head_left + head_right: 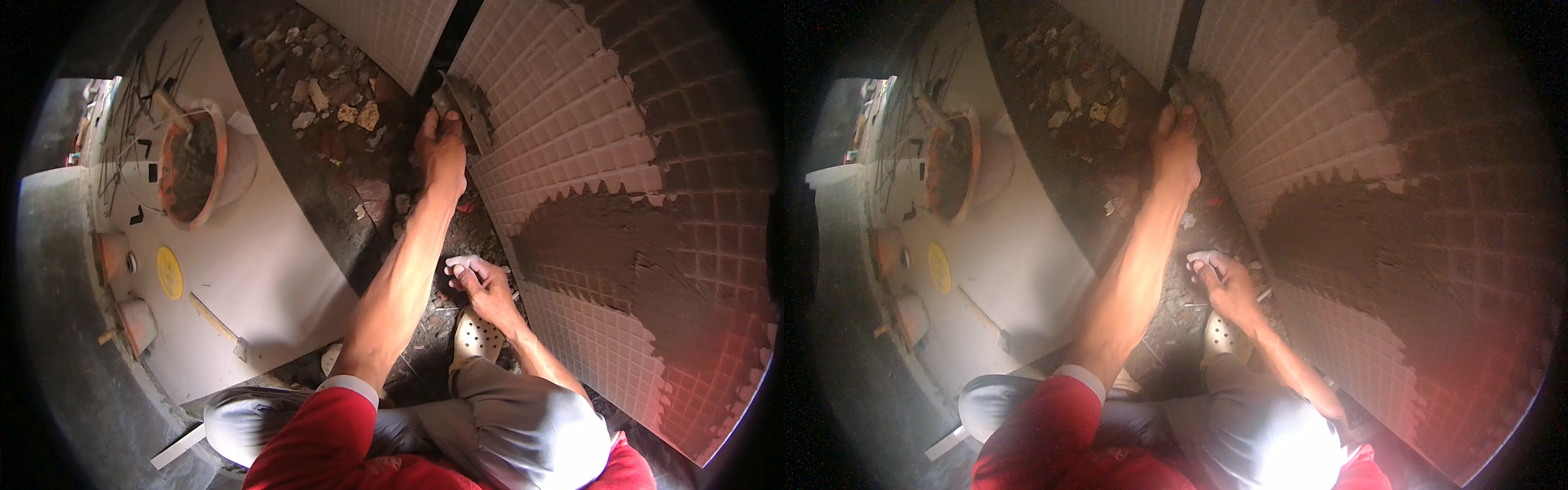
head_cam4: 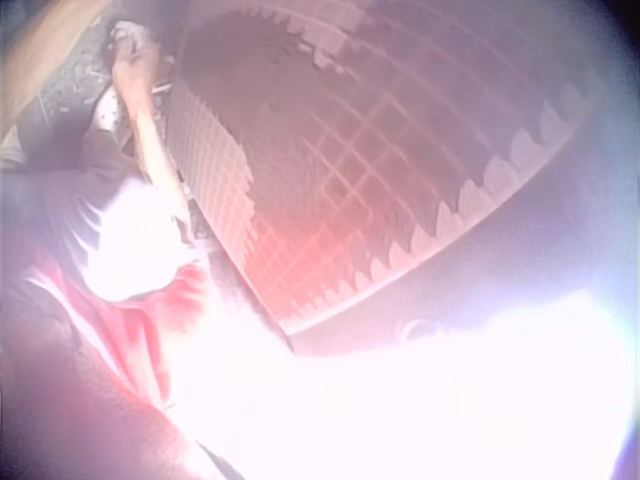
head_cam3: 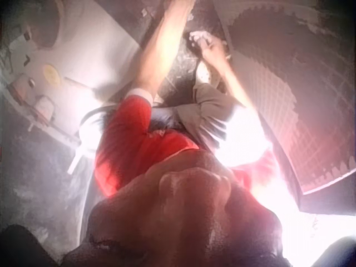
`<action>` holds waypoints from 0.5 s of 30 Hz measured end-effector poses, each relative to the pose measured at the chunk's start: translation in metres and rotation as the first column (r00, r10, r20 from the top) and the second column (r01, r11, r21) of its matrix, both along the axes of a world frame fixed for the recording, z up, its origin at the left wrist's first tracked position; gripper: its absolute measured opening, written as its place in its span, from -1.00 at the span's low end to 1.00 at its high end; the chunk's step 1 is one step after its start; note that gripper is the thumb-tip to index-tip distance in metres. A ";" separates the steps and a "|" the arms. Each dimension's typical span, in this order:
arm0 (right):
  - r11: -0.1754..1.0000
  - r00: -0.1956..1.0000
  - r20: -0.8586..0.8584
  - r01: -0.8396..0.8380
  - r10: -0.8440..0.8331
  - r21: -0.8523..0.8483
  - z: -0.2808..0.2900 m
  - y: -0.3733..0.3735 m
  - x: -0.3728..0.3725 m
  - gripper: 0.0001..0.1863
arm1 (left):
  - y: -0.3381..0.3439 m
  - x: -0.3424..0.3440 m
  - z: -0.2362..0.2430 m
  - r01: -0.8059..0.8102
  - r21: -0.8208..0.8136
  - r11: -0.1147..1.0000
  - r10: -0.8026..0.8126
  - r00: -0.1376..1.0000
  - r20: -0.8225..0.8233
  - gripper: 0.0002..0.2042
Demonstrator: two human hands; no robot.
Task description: The person scoops cement from a bucket and spreads it onto a ceramic tile using a notched trowel. They then place the tile onto the prepared floor area and tap it with a rubber mallet to secure it.
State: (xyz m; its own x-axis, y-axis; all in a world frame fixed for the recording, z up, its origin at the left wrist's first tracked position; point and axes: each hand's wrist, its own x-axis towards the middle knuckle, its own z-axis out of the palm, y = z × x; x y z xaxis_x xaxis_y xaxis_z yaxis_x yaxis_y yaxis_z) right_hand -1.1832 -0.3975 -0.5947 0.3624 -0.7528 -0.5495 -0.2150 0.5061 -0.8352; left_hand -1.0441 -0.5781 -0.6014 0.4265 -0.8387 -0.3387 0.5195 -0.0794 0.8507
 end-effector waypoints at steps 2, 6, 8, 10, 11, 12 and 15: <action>1.000 1.000 -0.011 -0.011 0.011 -0.015 0.001 0.001 0.000 -0.71 | -0.003 -0.006 0.018 -0.001 -0.052 0.999 0.005 0.996 0.084 -0.68; 0.999 0.999 -0.032 -0.038 0.038 0.005 0.004 0.002 0.000 -0.70 | -0.008 -0.019 0.061 0.038 -0.093 0.995 -0.007 0.949 0.316 -0.61; 0.996 0.995 -0.059 -0.086 0.085 -0.010 0.004 0.002 0.000 -0.69 | -0.011 -0.029 0.084 0.010 -0.049 0.999 0.012 0.896 0.444 -0.58; 0.992 0.993 -0.081 -0.092 0.085 -0.082 0.001 0.005 0.001 -0.68 | -0.007 -0.040 0.105 0.001 -0.061 0.998 0.032 0.843 0.537 -0.54; 0.987 0.992 -0.087 -0.106 0.096 -0.120 -0.001 0.007 0.001 -0.68 | -0.006 -0.045 0.116 -0.018 -0.096 0.995 0.071 0.809 0.584 -0.52; 0.992 0.990 -0.101 -0.106 0.098 -0.074 -0.003 0.010 0.000 -0.68 | -0.008 -0.048 0.126 0.011 -0.108 0.994 0.054 0.814 0.578 -0.52; 0.984 0.980 -0.109 -0.173 0.168 -0.031 -0.007 0.019 -0.005 -0.63 | -0.011 -0.065 0.159 -0.003 -0.260 0.966 0.166 0.777 0.607 -0.58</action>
